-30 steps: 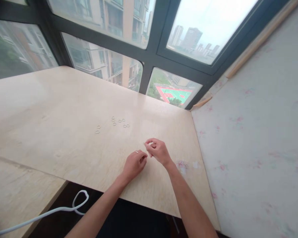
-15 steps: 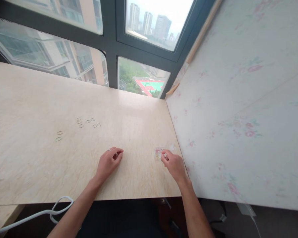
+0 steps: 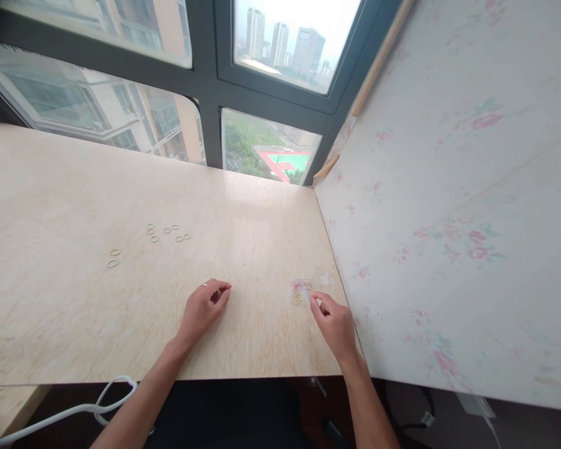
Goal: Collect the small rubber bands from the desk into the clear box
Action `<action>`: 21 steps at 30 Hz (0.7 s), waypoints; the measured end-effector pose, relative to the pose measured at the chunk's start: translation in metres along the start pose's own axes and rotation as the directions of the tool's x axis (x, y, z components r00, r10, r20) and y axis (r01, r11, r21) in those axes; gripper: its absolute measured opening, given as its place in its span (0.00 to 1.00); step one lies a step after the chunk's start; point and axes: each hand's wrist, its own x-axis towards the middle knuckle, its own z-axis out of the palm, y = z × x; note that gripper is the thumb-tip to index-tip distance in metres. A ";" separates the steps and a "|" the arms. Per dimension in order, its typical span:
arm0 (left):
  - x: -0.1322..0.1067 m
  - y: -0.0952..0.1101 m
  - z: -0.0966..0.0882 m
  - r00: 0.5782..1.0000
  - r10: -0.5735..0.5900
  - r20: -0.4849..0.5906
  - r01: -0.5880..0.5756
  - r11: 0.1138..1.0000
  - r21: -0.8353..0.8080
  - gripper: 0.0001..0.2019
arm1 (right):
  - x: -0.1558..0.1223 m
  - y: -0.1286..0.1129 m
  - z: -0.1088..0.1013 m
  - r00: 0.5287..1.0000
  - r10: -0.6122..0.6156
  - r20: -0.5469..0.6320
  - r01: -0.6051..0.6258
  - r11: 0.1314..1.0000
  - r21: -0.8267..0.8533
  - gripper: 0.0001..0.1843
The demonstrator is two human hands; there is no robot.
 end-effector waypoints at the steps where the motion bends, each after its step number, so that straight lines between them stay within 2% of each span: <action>1: 0.000 0.000 0.000 1.000 -0.001 -0.002 0.001 1.000 -0.006 0.06 | -0.007 0.000 0.003 1.000 -0.007 -0.008 0.007 1.000 0.008 0.20; 7: -0.004 -0.001 -0.007 0.998 -0.063 -0.009 0.061 0.988 -0.144 0.07 | -0.042 0.002 0.034 0.982 -0.128 0.138 0.113 0.987 0.113 0.18; 12: 0.003 -0.011 -0.030 0.963 -0.264 -0.058 0.235 0.924 -0.303 0.09 | -0.045 0.009 0.040 0.993 -0.082 0.090 0.066 0.982 0.176 0.19; 16: 0.019 -0.039 -0.073 0.873 -0.423 -0.243 0.340 0.885 -0.318 0.13 | -0.044 0.014 0.039 0.990 -0.079 0.118 0.054 0.978 0.202 0.20; 20: 0.036 -0.075 -0.133 0.744 -0.478 -0.467 0.399 0.879 -0.263 0.15 | -0.045 0.015 0.039 0.989 -0.081 0.127 0.054 0.976 0.211 0.21; 21: 0.039 -0.083 -0.148 0.731 -0.477 -0.488 0.425 0.878 -0.221 0.15 | -0.045 0.015 0.040 0.989 -0.079 0.125 0.051 0.976 0.212 0.21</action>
